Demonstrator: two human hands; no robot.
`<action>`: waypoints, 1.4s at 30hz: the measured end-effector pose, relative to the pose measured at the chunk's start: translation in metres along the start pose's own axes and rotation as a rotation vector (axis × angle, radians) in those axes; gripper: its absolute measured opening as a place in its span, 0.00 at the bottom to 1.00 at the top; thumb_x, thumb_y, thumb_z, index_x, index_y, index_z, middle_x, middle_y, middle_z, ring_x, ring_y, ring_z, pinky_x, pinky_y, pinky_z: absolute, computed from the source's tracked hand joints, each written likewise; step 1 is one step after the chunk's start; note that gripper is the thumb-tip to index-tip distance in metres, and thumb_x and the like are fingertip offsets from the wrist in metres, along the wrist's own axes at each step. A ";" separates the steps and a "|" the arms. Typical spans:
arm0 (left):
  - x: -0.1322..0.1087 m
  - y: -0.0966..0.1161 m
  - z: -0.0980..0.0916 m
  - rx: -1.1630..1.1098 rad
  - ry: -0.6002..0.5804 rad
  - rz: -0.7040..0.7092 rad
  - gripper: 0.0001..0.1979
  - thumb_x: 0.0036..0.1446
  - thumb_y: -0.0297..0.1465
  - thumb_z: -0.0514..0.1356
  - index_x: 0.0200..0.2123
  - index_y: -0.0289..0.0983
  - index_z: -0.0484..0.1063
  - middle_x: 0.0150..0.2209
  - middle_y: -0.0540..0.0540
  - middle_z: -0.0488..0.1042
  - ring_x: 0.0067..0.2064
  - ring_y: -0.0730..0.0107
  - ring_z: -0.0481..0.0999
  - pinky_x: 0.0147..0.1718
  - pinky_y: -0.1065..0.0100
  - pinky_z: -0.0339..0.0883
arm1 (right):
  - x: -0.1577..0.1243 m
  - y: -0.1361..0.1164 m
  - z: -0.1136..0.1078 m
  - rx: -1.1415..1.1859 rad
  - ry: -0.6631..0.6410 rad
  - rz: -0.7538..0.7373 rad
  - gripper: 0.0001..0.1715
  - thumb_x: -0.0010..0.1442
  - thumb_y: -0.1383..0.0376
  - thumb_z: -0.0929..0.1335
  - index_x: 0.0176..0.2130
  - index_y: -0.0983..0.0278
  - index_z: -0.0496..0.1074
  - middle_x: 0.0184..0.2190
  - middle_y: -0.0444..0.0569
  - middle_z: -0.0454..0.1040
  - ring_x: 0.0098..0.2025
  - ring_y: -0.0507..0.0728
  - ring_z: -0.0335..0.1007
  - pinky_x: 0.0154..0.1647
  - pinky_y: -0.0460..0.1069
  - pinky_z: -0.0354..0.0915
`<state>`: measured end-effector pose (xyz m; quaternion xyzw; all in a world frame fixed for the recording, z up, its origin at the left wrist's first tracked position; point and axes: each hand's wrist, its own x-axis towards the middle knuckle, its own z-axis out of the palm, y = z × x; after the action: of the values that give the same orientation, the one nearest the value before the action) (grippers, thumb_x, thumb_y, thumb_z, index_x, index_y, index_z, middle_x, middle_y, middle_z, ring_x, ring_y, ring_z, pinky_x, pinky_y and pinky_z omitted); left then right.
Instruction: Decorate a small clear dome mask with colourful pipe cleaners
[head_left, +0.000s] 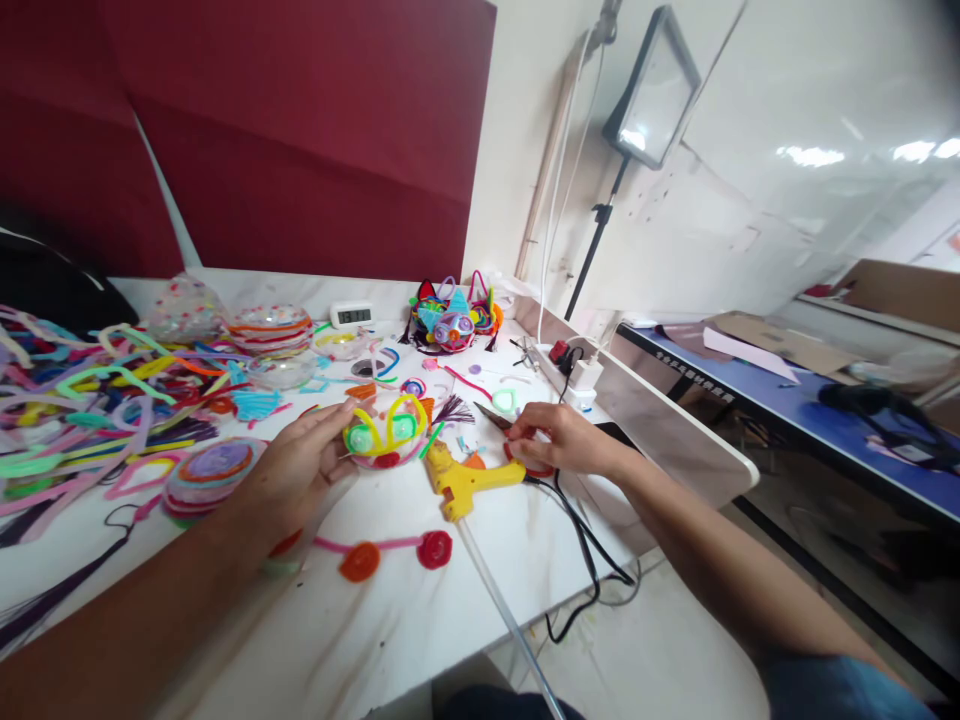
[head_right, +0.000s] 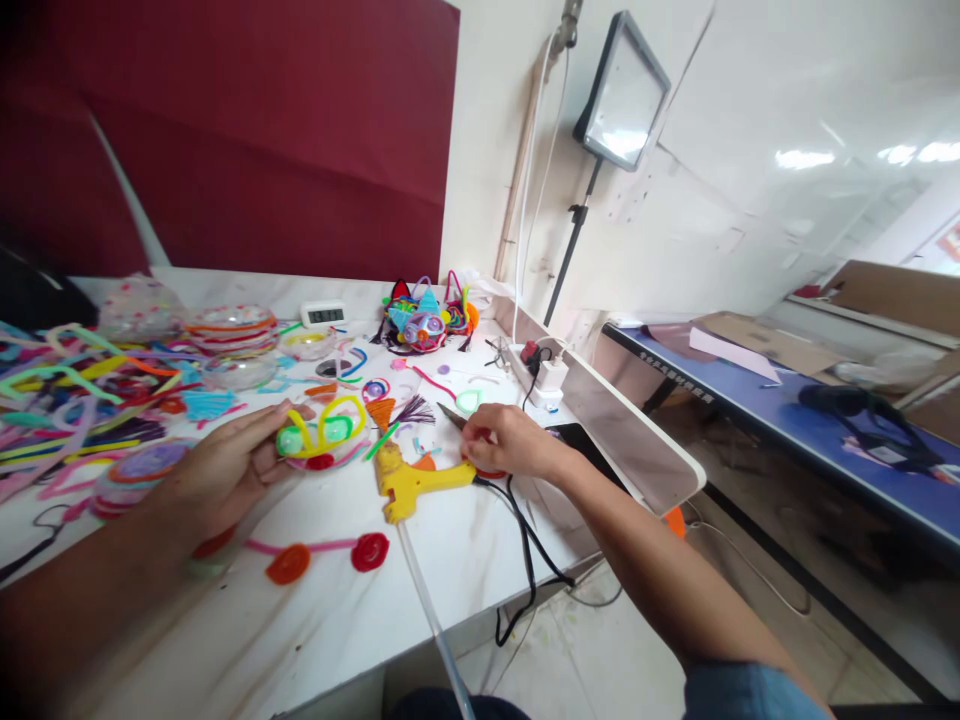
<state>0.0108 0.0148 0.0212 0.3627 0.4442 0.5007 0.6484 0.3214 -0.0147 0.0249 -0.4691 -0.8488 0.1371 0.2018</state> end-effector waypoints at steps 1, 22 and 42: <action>0.001 -0.001 -0.001 -0.001 -0.010 0.008 0.04 0.54 0.29 0.64 0.32 0.35 0.71 0.28 0.51 0.76 0.26 0.77 0.73 0.20 0.78 0.62 | -0.004 -0.006 0.000 0.002 -0.022 -0.047 0.07 0.59 0.64 0.69 0.37 0.65 0.75 0.33 0.48 0.74 0.35 0.53 0.69 0.37 0.47 0.65; 0.006 -0.004 0.000 -0.027 0.060 0.001 0.04 0.58 0.27 0.59 0.35 0.36 0.75 0.30 0.50 0.77 0.27 0.76 0.77 0.22 0.77 0.69 | -0.001 0.001 0.005 -0.084 0.123 -0.050 0.11 0.64 0.68 0.63 0.37 0.66 0.75 0.34 0.52 0.76 0.34 0.53 0.70 0.37 0.47 0.64; 0.009 -0.005 -0.003 -0.070 0.104 -0.043 0.07 0.58 0.24 0.58 0.30 0.36 0.74 0.27 0.52 0.76 0.23 0.78 0.73 0.16 0.80 0.65 | 0.037 0.061 -0.010 -0.231 -0.113 0.353 0.07 0.56 0.67 0.69 0.35 0.66 0.78 0.32 0.49 0.79 0.34 0.53 0.71 0.35 0.45 0.61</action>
<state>0.0107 0.0220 0.0133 0.3038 0.4670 0.5201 0.6473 0.3538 0.0490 0.0163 -0.6221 -0.7734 0.0983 0.0719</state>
